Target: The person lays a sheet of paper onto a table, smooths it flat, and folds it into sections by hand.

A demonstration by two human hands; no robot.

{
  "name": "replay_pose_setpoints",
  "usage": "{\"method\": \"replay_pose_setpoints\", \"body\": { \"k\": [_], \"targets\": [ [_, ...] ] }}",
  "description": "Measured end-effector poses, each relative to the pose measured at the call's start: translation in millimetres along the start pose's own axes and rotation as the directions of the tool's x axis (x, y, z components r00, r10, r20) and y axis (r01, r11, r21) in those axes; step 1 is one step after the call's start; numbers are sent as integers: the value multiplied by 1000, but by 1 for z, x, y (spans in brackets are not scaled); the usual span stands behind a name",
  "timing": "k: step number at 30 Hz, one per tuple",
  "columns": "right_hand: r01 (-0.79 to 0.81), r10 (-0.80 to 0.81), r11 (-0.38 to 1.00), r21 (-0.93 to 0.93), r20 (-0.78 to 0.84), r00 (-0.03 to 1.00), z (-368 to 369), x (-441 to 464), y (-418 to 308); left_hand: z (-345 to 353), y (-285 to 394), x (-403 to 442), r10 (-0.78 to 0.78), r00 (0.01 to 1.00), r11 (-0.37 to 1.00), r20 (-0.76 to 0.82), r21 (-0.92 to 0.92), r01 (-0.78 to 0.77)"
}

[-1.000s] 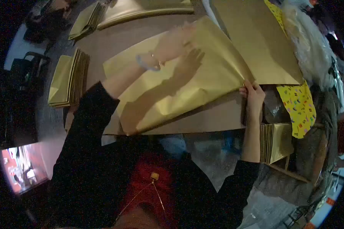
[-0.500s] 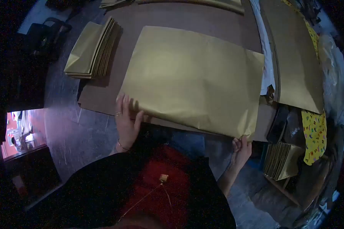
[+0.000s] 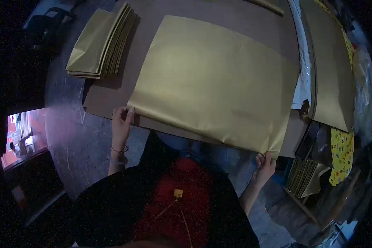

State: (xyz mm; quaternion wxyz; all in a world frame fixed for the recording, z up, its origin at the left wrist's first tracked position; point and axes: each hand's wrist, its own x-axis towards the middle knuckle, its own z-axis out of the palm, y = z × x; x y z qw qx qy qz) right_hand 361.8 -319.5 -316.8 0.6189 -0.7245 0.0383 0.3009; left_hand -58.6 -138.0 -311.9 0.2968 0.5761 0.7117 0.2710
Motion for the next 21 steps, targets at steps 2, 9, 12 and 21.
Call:
{"method": "replay_pose_setpoints", "body": {
  "k": [2,9,12,21],
  "targets": [
    [27,-27,1000,-11,29,999,5,6,5,-9,-8,0,34,999,999,-29,17,-33],
    [-36,36,999,-6,29,999,7,1,2,-15,1,-13,130,989,955,-70,277,-106],
    [-41,41,999,5,56,998,0,5,7,-11,-5,-16,136,988,910,-69,403,-97],
    [11,-10,999,-48,17,1000,1,-1,6,-8,14,-18,91,991,811,-94,585,-19]
  ]
}}
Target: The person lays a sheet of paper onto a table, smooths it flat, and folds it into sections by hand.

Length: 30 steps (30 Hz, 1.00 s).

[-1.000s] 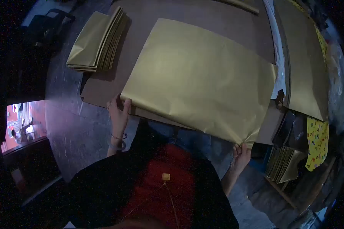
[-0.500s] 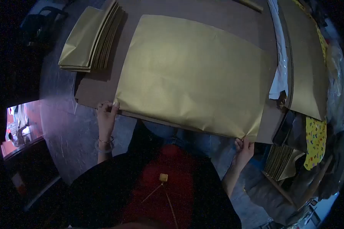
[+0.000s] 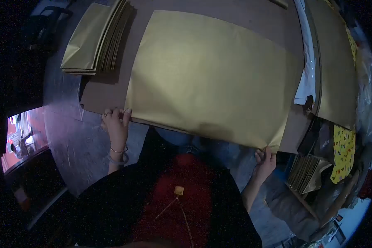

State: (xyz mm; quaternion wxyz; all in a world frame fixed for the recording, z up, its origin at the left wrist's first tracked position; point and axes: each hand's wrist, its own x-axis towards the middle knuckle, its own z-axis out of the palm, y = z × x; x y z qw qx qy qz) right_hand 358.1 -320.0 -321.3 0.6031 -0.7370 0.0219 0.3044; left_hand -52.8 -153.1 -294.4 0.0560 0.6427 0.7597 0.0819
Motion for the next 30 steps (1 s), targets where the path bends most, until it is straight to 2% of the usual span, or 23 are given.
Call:
{"method": "replay_pose_setpoints", "body": {
  "k": [1,3,5,6,7,8,10,11,12,14,21,22,24,25,27,30],
  "targets": [
    [-2,2,1000,0,-5,1000,2,-2,-1,0,1,0,-7,1000,1000,-16,29,7],
    [66,-69,989,-131,-17,997,8,-8,-6,6,-10,0,22,1000,1000,-7,16,-21],
    [97,-100,984,-152,-13,995,6,-6,-1,8,-11,1,68,998,998,15,-7,-68],
    [130,-132,977,-170,4,991,5,-5,0,6,-8,2,37,999,999,4,39,-37],
    [112,-116,954,-277,3,993,4,-5,-5,6,-5,2,9,1000,997,-10,83,-8],
    [108,-121,954,-278,-29,992,6,-9,-10,6,-13,3,43,999,999,26,27,-44],
    [221,-235,908,-355,4,972,11,-14,-14,13,-18,2,86,996,996,-10,24,-86],
    [292,-257,873,-390,141,956,-3,-5,-4,15,-19,2,102,993,994,-61,33,-100],
    [291,-263,873,-391,123,957,-15,1,3,14,-20,3,101,995,991,-23,85,-99],
    [23,-29,966,-257,-19,999,-14,2,-3,11,-15,3,93,995,993,-31,70,-90],
    [-6,4,995,-99,-19,1000,-13,3,0,8,-14,6,77,997,996,7,54,-77],
    [53,-56,986,-157,-16,998,-12,2,-1,8,-19,6,88,996,994,29,63,-90],
    [122,-133,961,-250,-29,991,1,-2,-18,14,-25,9,134,990,991,-33,25,-133],
    [112,-124,960,-256,-31,992,5,3,-23,16,-23,11,133,991,991,-23,31,-132],
    [174,-175,961,-215,13,984,12,15,-27,17,-18,15,189,973,982,-130,41,-185],
    [193,-186,947,-258,54,981,17,33,-31,16,-9,15,166,979,983,-119,101,-154]
  ]
}}
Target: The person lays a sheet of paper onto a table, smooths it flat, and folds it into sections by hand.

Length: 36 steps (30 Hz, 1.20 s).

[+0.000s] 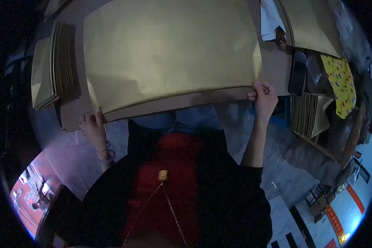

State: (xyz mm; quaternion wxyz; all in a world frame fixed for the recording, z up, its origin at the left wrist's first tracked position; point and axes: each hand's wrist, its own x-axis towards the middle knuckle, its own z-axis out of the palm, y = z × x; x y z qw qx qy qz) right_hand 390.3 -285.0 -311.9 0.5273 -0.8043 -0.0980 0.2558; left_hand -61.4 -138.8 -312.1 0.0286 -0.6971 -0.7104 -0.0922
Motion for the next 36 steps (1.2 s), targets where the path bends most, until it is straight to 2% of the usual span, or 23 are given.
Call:
{"method": "replay_pose_setpoints", "body": {
  "k": [3,4,6,8,10,14,17,20,22,23,25,29,31,32,34,35,36],
  "targets": [
    [71,-72,991,-114,-7,997,-4,0,5,-5,3,-4,-88,992,995,94,-44,92],
    [75,-74,991,-107,13,997,-4,0,7,2,-8,-6,-40,996,989,81,-138,51],
    [65,-79,947,-314,-31,996,-9,-2,7,-4,-1,-9,-98,991,988,90,-110,108],
    [83,-104,955,-285,-60,993,-8,-5,4,-4,-1,-10,-148,984,983,99,-92,158],
    [75,-82,946,-316,-10,997,-11,-4,5,-1,-9,-12,-133,977,965,167,-201,166],
    [95,-94,978,-187,16,995,-8,-5,6,-6,0,-12,-113,988,964,103,-228,134],
    [126,-130,957,-262,2,992,-8,-6,6,-11,9,-13,-114,993,978,34,-170,118],
    [110,-107,963,-248,25,994,-9,0,13,-14,11,-14,-152,988,958,29,-241,155],
    [76,-89,937,-340,-23,996,-8,-3,7,-12,9,-16,-177,984,896,25,-410,171],
    [79,-89,938,-337,-16,996,-10,-1,12,-14,8,-15,-182,983,897,20,-406,174],
    [138,-131,944,-300,42,991,-17,8,24,-18,7,-13,-203,973,887,111,-400,231],
    [211,-192,922,-326,90,977,-23,14,34,-19,-1,-12,-157,983,867,101,-462,186],
    [456,-422,786,-417,177,889,-32,22,51,-18,-7,-10,-122,971,862,204,-464,205],
    [447,-413,787,-426,176,894,-23,13,33,-19,-6,-8,-119,969,863,215,-461,208],
    [118,-107,957,-265,55,993,-8,-1,4,-24,-3,-7,-114,970,945,215,-279,173],
    [219,-197,939,-265,108,974,-19,7,24,-24,-3,-10,-101,961,947,257,-271,172],
    [332,-299,911,-245,162,940,-27,19,42,-21,-4,-8,-103,970,944,222,-285,165]
  ]
}}
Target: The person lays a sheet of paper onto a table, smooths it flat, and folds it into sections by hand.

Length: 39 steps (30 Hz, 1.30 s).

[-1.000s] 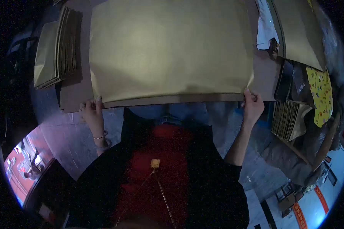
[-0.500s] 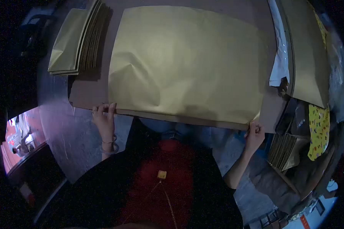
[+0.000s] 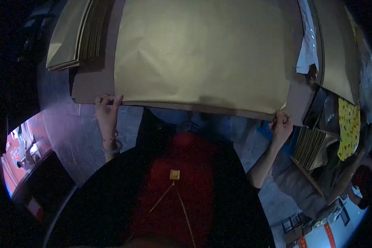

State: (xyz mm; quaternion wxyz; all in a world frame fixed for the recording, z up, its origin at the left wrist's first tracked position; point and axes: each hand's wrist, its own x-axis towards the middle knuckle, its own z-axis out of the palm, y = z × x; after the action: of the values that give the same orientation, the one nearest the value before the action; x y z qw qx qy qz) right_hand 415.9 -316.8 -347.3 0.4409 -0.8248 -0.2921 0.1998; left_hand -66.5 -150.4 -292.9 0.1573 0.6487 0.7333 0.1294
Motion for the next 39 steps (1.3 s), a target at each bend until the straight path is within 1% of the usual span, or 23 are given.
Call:
{"method": "replay_pose_setpoints", "body": {
  "k": [1,2,3,6,9,11,12,14,15,17,19,20,22,24,27,30,31,32,33,35,36,38,39],
  "targets": [
    [-21,21,1000,-18,-5,1000,-1,-1,-2,0,-2,1,8,999,1000,-33,-11,-8],
    [-133,133,987,95,9,991,-1,-1,-10,-3,-3,3,-5,999,993,38,-116,10],
    [-233,231,949,212,31,972,1,0,-14,-2,-8,4,3,999,993,50,-117,3],
    [-246,244,913,326,46,969,2,0,-13,2,-14,5,67,998,994,3,-86,-66],
    [-239,244,937,253,10,970,6,-3,-26,0,-12,3,43,999,985,14,-170,-40],
    [-264,279,913,311,-4,960,9,-4,-32,2,-16,4,152,987,988,-52,-13,-153],
    [-293,317,884,365,-6,948,10,-4,-35,2,-15,5,171,984,984,-50,-30,-173],
    [-289,319,882,374,-20,948,13,-4,-36,0,-12,4,76,997,983,-23,-164,-79],
    [-299,324,876,379,-3,946,12,-4,-36,1,-10,3,102,995,978,-9,-181,-102],
    [-286,316,890,354,-28,948,12,-6,-41,0,-11,4,89,995,995,-41,-34,-91],
    [-280,297,907,314,-8,955,10,-6,-41,2,-13,5,74,997,994,8,-85,-73],
    [-270,292,908,320,-20,956,8,-5,-41,5,-16,5,97,995,991,-34,-94,-100],
    [-283,295,942,183,-47,954,6,-7,-44,4,-18,3,119,988,987,-93,-100,-129],
    [-265,277,942,206,-31,960,3,-4,-35,2,-14,3,90,995,989,-43,-117,-94],
    [-226,244,943,243,-49,969,5,-5,-28,0,-3,-2,69,995,993,-76,-95,-76],
    [-291,304,940,181,-49,951,4,-10,-27,6,-14,-2,103,991,994,-91,-35,-107],
    [-119,95,984,-132,-179,979,5,-12,-15,7,-15,-2,101,990,994,-101,-38,-106],
    [27,-146,894,-447,-235,961,5,-12,-5,8,-16,-1,79,993,994,-84,-63,-85],
    [33,-150,896,-444,-232,961,9,-14,-15,7,-17,-1,56,996,994,-63,-85,-62],
    [-136,-78,819,-558,-342,936,19,-22,-55,1,-8,0,27,999,998,-45,-54,-30],
    [-134,-77,819,-558,-338,938,26,-25,-75,0,-3,-1,0,1000,1000,-20,-25,-1],
    [68,-226,839,-540,-232,946,48,-32,-110,0,3,-1,16,999,1000,-37,-20,-17],
    [280,-400,822,-496,-154,903,63,-37,-109,-2,4,-3,34,998,999,-54,-16,-35]
  ]
}}
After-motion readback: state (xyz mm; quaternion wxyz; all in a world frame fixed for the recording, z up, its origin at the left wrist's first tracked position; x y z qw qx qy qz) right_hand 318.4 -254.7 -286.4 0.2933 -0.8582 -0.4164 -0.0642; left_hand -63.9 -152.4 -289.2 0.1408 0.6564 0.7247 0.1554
